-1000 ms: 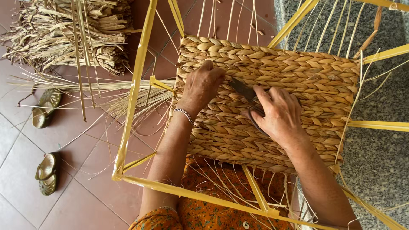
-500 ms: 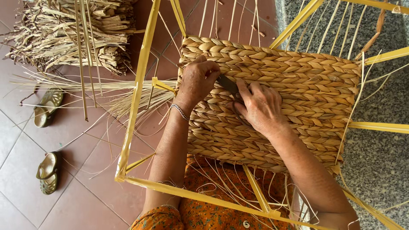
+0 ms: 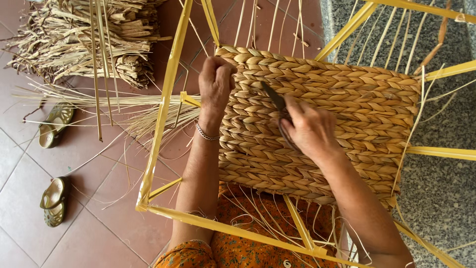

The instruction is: The person wipes a woven basket with a blue cloth, then uses a knife to trim protruding straw along the edges. They flip the basket to work on the underside and continue trimming the edges. The basket is placed on a yellow metal frame during the process.

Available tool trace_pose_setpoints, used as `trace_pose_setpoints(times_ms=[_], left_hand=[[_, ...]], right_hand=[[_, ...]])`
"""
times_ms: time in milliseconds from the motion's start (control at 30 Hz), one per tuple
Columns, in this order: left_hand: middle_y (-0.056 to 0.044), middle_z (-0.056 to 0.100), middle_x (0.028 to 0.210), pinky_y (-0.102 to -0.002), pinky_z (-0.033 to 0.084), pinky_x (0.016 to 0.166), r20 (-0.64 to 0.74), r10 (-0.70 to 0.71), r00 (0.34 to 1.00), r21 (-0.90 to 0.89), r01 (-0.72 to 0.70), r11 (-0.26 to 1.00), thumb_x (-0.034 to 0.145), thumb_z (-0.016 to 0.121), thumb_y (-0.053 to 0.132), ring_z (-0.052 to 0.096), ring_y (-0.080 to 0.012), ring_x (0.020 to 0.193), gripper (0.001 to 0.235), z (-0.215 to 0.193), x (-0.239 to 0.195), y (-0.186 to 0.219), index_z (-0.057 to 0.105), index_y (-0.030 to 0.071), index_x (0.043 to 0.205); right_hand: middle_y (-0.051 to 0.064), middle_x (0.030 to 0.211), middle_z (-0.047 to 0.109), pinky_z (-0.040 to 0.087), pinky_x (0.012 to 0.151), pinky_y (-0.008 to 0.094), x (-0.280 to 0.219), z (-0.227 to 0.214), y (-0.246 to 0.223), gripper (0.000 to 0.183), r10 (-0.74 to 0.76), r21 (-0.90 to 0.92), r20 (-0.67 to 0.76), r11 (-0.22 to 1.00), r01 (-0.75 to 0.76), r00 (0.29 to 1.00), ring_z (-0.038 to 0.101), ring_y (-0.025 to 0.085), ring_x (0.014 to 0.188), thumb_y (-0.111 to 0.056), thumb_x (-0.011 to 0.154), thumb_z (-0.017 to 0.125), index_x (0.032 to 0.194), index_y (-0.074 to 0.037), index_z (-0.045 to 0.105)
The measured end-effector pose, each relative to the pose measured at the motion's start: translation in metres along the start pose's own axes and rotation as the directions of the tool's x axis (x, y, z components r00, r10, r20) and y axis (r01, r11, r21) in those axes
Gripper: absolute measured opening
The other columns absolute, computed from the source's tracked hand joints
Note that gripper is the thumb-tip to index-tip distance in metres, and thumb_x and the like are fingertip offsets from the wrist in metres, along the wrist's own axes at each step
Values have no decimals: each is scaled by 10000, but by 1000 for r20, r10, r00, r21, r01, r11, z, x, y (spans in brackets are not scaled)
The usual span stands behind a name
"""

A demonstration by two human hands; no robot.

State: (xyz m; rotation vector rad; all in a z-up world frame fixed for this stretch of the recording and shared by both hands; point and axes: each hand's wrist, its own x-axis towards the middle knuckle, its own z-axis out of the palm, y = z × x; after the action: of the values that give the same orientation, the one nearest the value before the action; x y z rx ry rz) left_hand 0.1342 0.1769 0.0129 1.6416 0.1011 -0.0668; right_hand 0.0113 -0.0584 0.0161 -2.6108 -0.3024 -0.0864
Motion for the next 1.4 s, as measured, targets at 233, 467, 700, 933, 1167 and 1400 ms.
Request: trace_pose_setpoints(times_ms=[233,467,700,933,1167,1400], left_hand=[[-76,726,916,-279,614,691,261,355,898,537,-441,719,936,648,10,731,-169,770,86,3,-21,9,725,32,967],[-100,682,895,-377,600,680,350,144,925,709,-363,605,868,750,88,702,-223,726,38,10,-27,23,750,51,875],[-97,684,873,-397,560,698,316,154,936,707,-341,620,903,664,85,698,-248,723,65,11,-28,16,699,47,863],[-109,618,844,-411,507,606,264,325,908,704,-412,578,954,652,72,621,-253,685,51,12,-56,44,637,31,927],[-114,572,830,-306,453,480,488,157,858,741,-503,445,956,591,-22,518,-179,628,35,-20,-113,57,621,-8,948],[-72,585,808,-307,471,507,421,216,881,757,-472,452,990,627,42,522,-151,607,98,-27,-108,29,640,23,895]], right_hand=[[70,846,630,556,639,385,-7,-32,-2,755,45,-161,19,986,-41,999,638,198,746,-348,707,946,1358,-110,645],[72,874,628,565,685,403,-9,-35,-12,763,41,-117,24,992,-38,999,649,213,787,-336,689,949,1349,-103,645],[88,894,640,566,661,406,-11,-29,-16,739,17,-74,91,997,-10,996,648,230,787,-355,686,952,1310,-83,665],[108,910,643,578,719,420,-18,-35,-28,776,-109,-102,96,988,119,989,653,235,842,-353,651,945,1330,-119,649],[115,913,640,572,709,430,-29,-37,-30,761,-68,-94,129,992,81,989,644,245,821,-337,664,943,1332,-104,661],[100,915,621,567,727,435,-31,-37,-33,761,-84,-112,154,988,102,984,642,254,866,-334,654,940,1332,-127,663]])
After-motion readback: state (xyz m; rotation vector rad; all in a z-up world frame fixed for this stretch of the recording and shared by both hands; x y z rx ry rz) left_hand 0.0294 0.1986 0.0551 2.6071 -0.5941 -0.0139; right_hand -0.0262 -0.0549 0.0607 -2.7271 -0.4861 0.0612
